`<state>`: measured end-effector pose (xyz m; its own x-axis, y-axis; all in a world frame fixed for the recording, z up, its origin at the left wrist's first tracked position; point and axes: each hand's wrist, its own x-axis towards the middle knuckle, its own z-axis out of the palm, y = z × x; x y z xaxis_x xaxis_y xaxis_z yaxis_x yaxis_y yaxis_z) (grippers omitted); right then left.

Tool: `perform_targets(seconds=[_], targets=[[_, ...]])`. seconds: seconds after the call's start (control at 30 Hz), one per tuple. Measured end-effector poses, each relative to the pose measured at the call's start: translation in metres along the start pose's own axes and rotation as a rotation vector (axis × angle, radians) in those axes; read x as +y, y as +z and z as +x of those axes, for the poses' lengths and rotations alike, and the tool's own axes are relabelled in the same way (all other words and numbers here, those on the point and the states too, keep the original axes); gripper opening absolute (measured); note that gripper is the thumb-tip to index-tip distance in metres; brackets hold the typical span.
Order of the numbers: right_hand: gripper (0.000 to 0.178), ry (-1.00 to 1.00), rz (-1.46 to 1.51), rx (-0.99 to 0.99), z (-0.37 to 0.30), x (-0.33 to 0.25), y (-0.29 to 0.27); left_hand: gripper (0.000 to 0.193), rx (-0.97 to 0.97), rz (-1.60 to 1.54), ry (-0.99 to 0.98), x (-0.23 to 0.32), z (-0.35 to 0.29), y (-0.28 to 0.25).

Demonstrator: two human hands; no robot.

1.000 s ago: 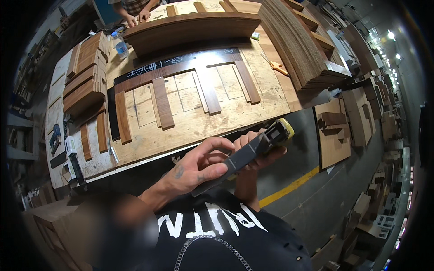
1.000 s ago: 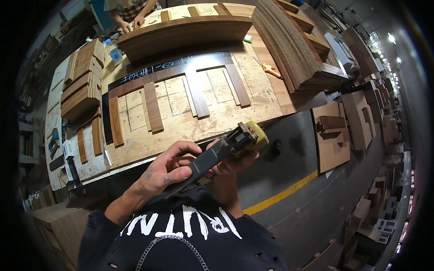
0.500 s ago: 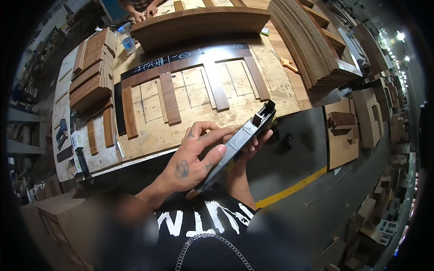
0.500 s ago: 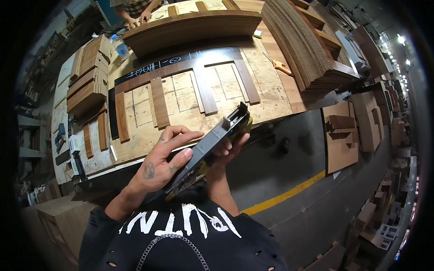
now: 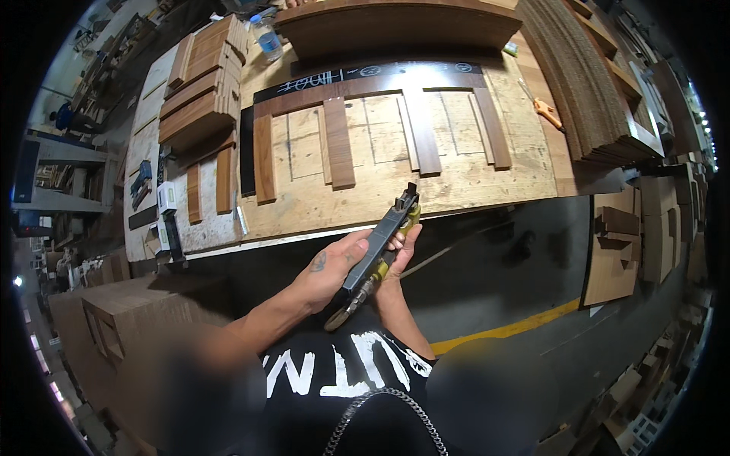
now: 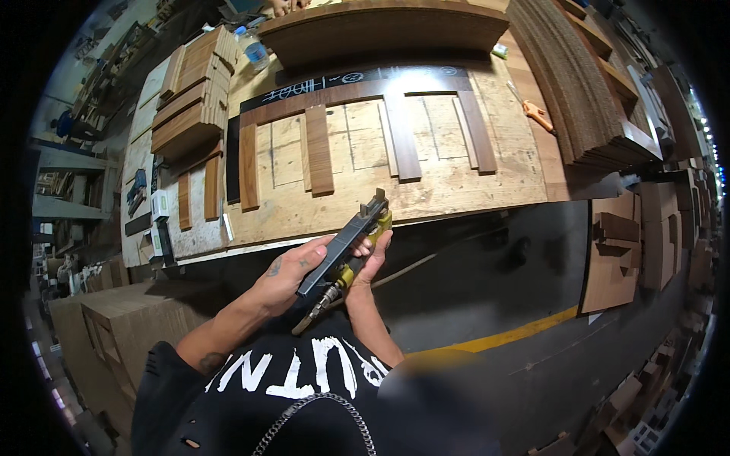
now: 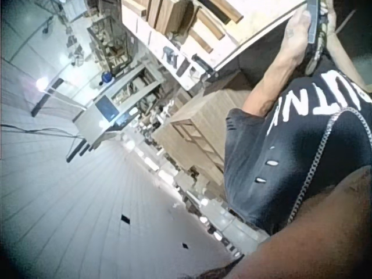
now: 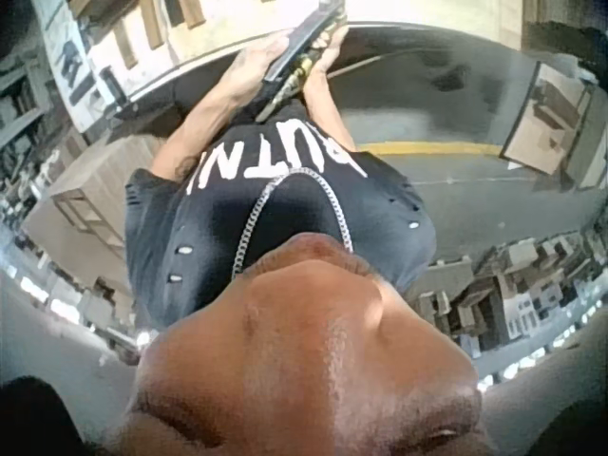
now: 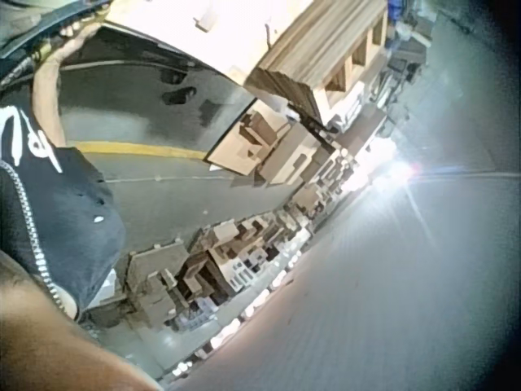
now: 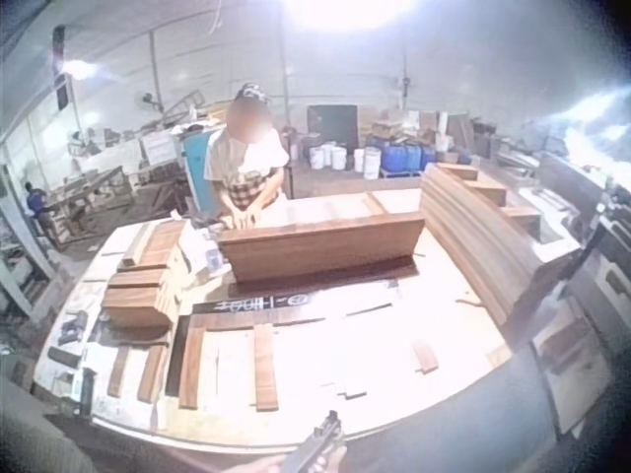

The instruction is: The person assembles a wooden furniture frame by placing wooden slats into a frame and securing them with a nail gun. They repeatedly position slats, align them, and fasten them in place while working at a large workbench in a workshop.

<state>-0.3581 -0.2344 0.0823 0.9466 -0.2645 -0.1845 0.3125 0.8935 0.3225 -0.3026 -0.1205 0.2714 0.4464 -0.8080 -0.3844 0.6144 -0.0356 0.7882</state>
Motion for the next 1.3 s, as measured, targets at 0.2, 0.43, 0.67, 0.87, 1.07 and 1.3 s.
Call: perform_targets(seconds=[0.2,0.43,0.67,0.87,1.07,1.3], targets=[[0.075,0.051,0.005,-0.108,0.011,0.008,-0.014,0.048,0.292,0.375,-0.219,-0.003,-0.039,-0.026],[0.067,-0.073,-0.210,-0.249,0.042,-0.014,-0.022,0.068,0.118,0.285,-0.230,0.024,-0.090,-0.091],[0.063,-0.101,-0.278,-0.418,0.046,0.017,-0.004,0.072,0.054,0.301,-0.166,0.024,-0.140,-0.157],[0.058,-0.014,-0.297,-0.570,0.066,0.040,0.001,0.051,0.622,0.300,0.121,-0.069,-0.114,-0.314],[0.052,-0.019,-0.296,-0.666,0.064,0.071,0.032,0.051,0.912,1.293,-0.200,-0.119,-0.081,-0.402],[0.077,-0.130,-0.227,-0.571,0.068,0.088,0.028,0.036,0.752,1.137,0.193,-0.050,-0.076,-0.355]])
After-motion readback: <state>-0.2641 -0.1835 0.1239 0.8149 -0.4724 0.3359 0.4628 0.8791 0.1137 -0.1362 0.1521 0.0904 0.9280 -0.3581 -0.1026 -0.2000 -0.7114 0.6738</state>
